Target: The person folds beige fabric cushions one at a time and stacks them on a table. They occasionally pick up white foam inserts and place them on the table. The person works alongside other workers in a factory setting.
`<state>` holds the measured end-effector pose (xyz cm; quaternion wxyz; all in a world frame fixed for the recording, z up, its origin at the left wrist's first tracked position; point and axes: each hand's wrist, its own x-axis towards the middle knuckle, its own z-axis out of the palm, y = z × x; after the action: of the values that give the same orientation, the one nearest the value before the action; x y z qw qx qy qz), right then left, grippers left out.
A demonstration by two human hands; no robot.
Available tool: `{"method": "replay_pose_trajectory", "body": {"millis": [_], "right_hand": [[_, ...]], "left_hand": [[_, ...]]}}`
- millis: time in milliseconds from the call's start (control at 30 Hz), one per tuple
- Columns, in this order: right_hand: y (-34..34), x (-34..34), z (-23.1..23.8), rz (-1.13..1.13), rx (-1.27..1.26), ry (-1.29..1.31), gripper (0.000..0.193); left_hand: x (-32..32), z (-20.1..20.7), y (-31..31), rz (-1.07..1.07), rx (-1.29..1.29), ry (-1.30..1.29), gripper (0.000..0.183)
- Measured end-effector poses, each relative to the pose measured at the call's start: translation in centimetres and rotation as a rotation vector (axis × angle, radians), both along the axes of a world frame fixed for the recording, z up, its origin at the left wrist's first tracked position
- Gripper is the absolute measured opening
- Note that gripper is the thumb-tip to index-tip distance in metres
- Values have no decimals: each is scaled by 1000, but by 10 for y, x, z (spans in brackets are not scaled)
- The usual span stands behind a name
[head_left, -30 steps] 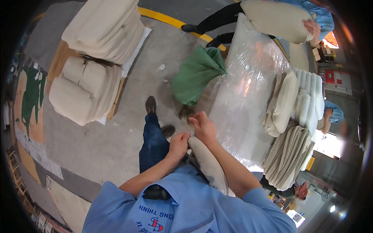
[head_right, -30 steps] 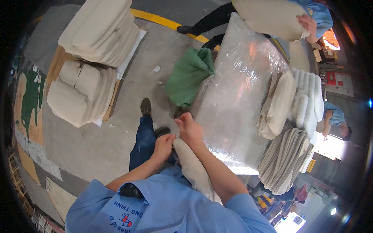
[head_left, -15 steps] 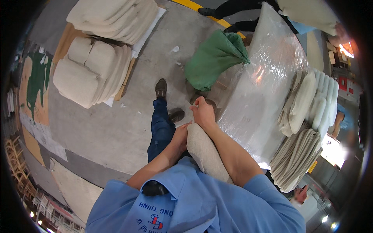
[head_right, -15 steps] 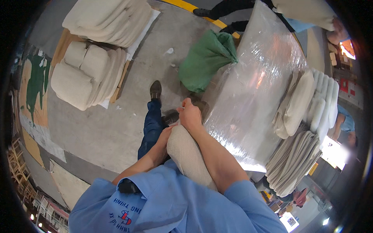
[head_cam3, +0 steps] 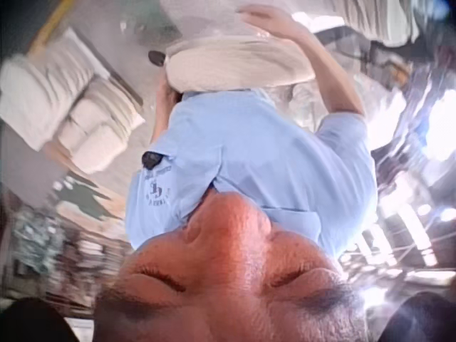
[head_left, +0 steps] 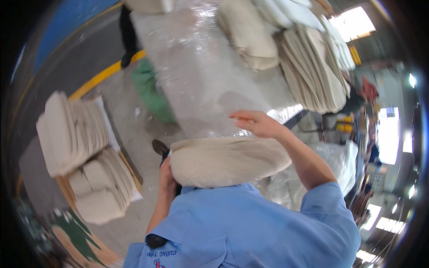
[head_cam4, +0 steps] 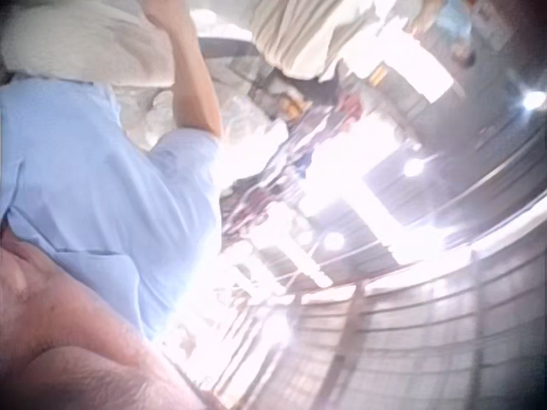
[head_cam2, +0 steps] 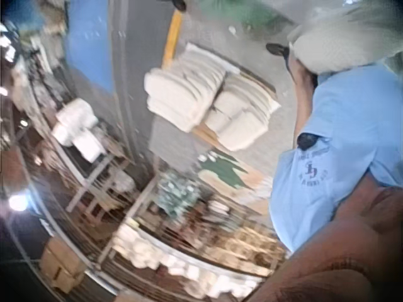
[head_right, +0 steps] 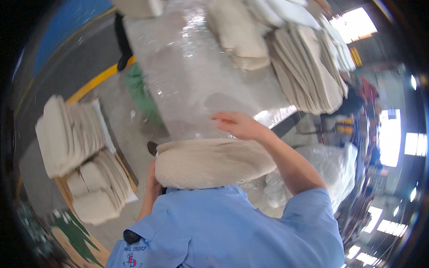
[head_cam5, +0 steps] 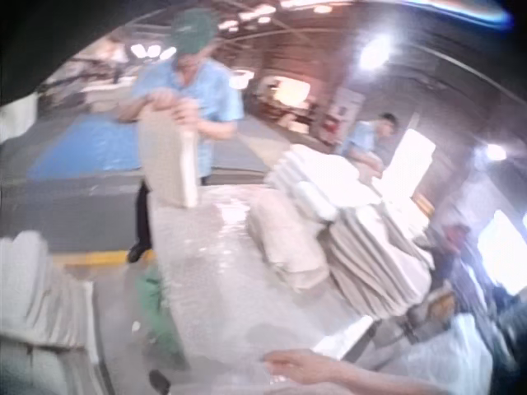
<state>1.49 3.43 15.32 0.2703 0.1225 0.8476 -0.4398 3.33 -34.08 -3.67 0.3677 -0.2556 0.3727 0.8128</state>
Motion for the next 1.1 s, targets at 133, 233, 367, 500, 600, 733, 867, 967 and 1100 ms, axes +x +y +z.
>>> {"method": "replay_pose_trajectory", "body": {"millis": [133,233,367,500,600,733,867,967,1100], "right_hand": [[70,165,16,-411,278,75,50],[46,222,-18,-1059,-78,188,52],[20,230,-52,-1452,-216,373,55],[5,227,-27,-1729,-819,579,56],[-34,266,-94,-1893,-602,459,57],[-107,226,-138,-1944,-843,139,50],[-120,177,-167,-2195,-885,415,27],[-117,161,-180,-2514,-957,547,28],[-89,145,-179,-2838,-393,177,44]], "left_hand": [[-65,-1,-41,-733,-610,242,29],[-122,27,8,-865,-901,960,27],[-101,81,187,-1259,-536,1342,39],[-73,69,268,-1724,-460,1217,43],[-65,48,282,-1755,-359,1158,38],[-57,42,278,-1612,-360,1144,32],[-52,48,287,-1561,-346,1017,30],[-63,36,296,-1643,-356,944,26],[-52,17,298,-1684,-386,1256,22]]}}
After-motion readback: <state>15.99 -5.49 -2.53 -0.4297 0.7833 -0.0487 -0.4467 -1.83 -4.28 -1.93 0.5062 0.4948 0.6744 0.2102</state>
